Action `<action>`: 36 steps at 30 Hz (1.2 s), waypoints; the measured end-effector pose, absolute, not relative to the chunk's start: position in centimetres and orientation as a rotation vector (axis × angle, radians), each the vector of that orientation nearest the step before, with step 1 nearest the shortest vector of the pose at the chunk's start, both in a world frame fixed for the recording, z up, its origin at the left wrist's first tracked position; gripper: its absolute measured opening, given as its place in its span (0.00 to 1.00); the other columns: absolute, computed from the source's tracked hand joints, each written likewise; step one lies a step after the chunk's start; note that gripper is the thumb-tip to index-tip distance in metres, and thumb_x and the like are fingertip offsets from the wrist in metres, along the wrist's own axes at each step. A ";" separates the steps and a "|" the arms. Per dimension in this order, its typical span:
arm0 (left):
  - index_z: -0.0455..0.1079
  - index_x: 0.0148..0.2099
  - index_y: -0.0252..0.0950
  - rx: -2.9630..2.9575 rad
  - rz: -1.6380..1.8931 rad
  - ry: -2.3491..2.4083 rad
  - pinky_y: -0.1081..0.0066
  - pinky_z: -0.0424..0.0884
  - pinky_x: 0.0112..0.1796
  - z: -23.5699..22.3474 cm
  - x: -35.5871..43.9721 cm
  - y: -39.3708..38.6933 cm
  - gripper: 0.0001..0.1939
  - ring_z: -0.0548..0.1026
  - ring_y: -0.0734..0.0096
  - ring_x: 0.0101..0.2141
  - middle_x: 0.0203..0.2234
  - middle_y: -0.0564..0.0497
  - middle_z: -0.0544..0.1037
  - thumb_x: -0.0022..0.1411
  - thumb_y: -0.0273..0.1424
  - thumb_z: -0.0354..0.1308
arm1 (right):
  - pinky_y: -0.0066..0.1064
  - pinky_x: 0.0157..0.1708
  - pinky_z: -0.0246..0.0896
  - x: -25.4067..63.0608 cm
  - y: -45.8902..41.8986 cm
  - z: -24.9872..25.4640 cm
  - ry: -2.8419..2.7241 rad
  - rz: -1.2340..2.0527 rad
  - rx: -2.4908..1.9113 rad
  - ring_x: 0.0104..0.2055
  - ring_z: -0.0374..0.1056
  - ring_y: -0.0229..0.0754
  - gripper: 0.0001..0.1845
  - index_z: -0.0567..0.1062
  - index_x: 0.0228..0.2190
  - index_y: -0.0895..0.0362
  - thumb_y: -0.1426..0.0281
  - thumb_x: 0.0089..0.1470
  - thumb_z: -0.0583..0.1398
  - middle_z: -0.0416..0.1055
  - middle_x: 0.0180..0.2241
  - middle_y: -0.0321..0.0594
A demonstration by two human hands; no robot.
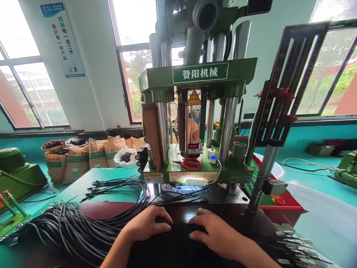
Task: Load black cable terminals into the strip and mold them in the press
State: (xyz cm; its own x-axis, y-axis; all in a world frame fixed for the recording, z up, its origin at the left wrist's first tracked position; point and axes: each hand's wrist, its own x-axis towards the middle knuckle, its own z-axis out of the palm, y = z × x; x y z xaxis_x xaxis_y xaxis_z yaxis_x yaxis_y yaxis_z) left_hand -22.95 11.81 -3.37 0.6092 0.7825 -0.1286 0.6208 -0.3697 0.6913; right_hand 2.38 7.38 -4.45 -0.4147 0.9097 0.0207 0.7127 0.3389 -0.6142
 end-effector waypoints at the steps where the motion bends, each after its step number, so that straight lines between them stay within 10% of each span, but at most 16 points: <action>1: 0.74 0.40 0.41 2.111 0.305 1.095 0.76 0.61 0.30 -3.4 -23.0 11.7 0.12 0.69 0.74 0.29 0.29 0.56 0.75 0.54 0.38 0.59 | 0.35 0.46 0.59 1.9 7.5 -4.4 -2.238 0.749 -1.402 0.45 0.67 0.47 0.14 0.78 0.41 0.53 0.63 0.53 0.60 0.72 0.41 0.44; 7: 0.72 0.39 0.39 2.091 0.319 1.100 0.77 0.59 0.28 -3.5 -23.1 11.5 0.11 0.66 0.75 0.27 0.26 0.58 0.71 0.53 0.36 0.59 | 0.28 0.37 0.58 0.8 8.1 -4.4 -2.185 0.712 -1.312 0.36 0.67 0.39 0.08 0.76 0.27 0.55 0.70 0.55 0.58 0.71 0.31 0.36; 36: 0.71 0.40 0.40 2.256 0.346 1.140 0.74 0.60 0.32 -4.0 -22.9 11.4 0.11 0.68 0.72 0.31 0.31 0.56 0.74 0.57 0.40 0.56 | 0.27 0.39 0.57 0.3 8.5 -3.6 -2.301 0.643 -1.382 0.39 0.68 0.41 0.06 0.77 0.32 0.54 0.71 0.53 0.59 0.72 0.36 0.38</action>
